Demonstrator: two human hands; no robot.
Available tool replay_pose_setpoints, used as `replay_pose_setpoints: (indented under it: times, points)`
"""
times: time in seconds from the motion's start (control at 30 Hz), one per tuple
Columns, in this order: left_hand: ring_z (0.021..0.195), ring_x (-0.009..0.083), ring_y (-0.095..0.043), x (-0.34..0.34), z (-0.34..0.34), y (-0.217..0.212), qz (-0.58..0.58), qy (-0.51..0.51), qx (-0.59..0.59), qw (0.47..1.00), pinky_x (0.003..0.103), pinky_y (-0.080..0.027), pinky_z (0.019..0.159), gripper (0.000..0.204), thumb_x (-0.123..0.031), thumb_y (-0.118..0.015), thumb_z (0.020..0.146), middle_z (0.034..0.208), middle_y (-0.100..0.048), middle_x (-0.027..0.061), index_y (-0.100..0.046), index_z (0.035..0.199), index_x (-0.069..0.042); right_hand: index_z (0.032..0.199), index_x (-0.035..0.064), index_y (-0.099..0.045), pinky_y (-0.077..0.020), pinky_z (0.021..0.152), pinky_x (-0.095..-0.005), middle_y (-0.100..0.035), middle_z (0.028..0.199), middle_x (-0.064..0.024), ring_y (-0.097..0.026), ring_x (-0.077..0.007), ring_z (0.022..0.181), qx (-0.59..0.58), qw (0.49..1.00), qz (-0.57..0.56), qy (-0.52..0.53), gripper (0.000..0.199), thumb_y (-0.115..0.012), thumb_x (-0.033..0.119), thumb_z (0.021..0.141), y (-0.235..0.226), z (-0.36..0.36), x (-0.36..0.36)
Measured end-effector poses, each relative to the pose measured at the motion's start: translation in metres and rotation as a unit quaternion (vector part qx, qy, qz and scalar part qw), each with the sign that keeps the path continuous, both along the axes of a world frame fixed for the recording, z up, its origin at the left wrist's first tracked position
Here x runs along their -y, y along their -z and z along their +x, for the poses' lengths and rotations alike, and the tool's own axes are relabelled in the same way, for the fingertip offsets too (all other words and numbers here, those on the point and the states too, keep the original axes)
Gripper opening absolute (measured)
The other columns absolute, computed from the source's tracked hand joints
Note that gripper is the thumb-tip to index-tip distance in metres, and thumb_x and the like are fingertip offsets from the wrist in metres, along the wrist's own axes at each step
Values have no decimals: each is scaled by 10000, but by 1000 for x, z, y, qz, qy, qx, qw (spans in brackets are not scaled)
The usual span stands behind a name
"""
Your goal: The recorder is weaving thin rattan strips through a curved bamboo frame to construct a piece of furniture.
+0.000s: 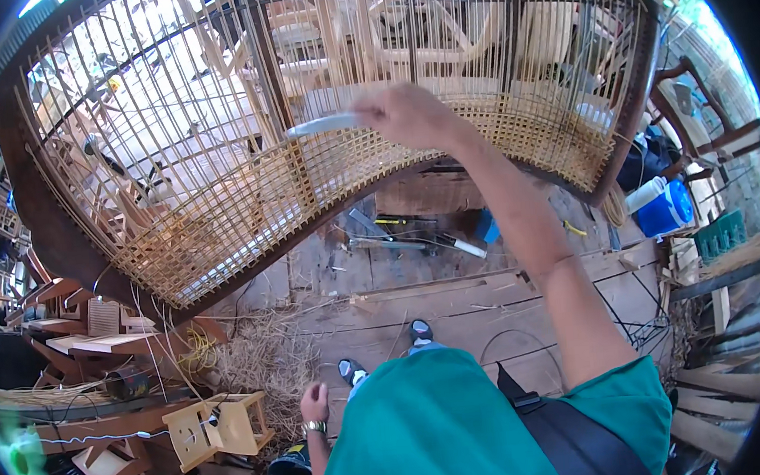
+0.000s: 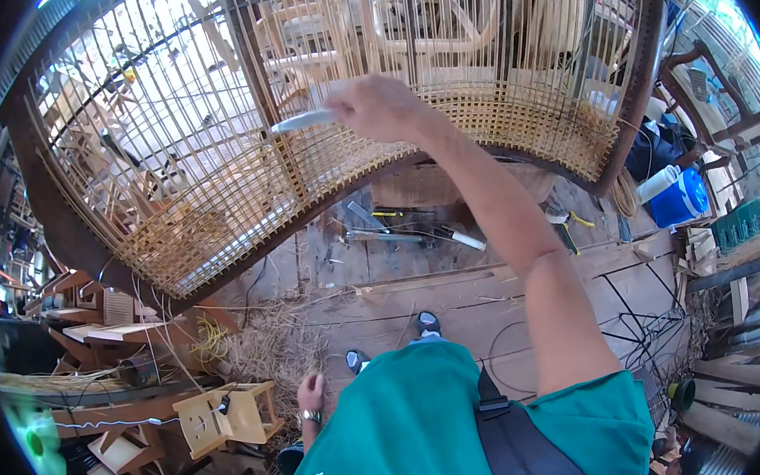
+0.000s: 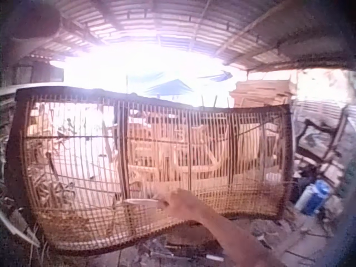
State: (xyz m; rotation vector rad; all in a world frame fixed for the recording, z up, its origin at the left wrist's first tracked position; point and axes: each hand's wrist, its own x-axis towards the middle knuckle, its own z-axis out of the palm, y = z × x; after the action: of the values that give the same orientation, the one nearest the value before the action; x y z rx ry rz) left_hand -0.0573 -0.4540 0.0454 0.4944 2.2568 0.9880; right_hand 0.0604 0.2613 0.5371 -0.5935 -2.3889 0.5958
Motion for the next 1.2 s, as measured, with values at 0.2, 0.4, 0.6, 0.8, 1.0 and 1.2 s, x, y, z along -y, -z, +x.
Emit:
replay_pose_setpoints:
  times: [0.2, 0.4, 0.6, 0.8, 1.0, 1.2]
  points:
    - [1255, 255, -929, -94, -17, -30, 31, 7, 18, 999, 423, -724, 1133, 505, -366, -925, 1228, 1370, -971, 167, -863, 1590, -19, 1452, 145, -963, -538, 599, -340, -891, 954, -30, -672, -113, 642, -114, 993, -17, 31, 292, -757, 305, 1322, -14, 25, -2]
    - [1195, 352, -943, -28, 48, 32, -106, 51, 4, 993, 500, -725, 1117, 570, -536, -918, 1194, 1321, -979, 217, -955, 1407, -9, 1344, 159, -952, -605, 648, -378, -905, 932, -52, -747, -156, 677, -52, 998, -30, -8, 243, -750, 287, 1304, -5, 40, -57]
    - [1169, 353, -944, -57, 73, -30, -137, 78, 34, 987, 490, -726, 1103, 541, -526, -918, 1197, 1285, -986, 214, -972, 1382, -20, 1424, 156, -940, -570, 601, -383, -862, 899, -58, -716, -142, 639, 110, 986, 103, -64, 286, -729, 318, 1319, 13, 74, -116]
    - [1175, 345, -943, -56, 88, -67, -138, 56, 45, 988, 485, -724, 1105, 549, -535, -910, 1203, 1289, -987, 207, -971, 1390, -23, 1476, 137, -935, -494, 569, -317, -782, 849, -25, -596, -89, 637, -105, 992, -65, 34, 297, -735, 298, 1327, 14, 58, -81]
    - [1181, 337, -941, -26, 107, -80, -138, 31, 57, 988, 480, -722, 1106, 557, -544, -902, 1209, 1293, -988, 200, -970, 1399, -25, 1493, 150, -956, -512, 557, -318, -888, 887, -13, -663, -77, 634, -4, 999, -39, 37, 299, -766, 286, 1306, -27, 58, -74]
    - [1188, 328, -939, -24, 111, -93, -133, 32, 66, 988, 474, -719, 1107, 565, -553, -894, 1215, 1296, -989, 193, -970, 1407, -27, 1482, 137, -940, -480, 532, -292, -842, 922, -52, -609, -90, 616, 46, 997, -51, -23, 318, -733, 332, 1340, 26, 44, -90]
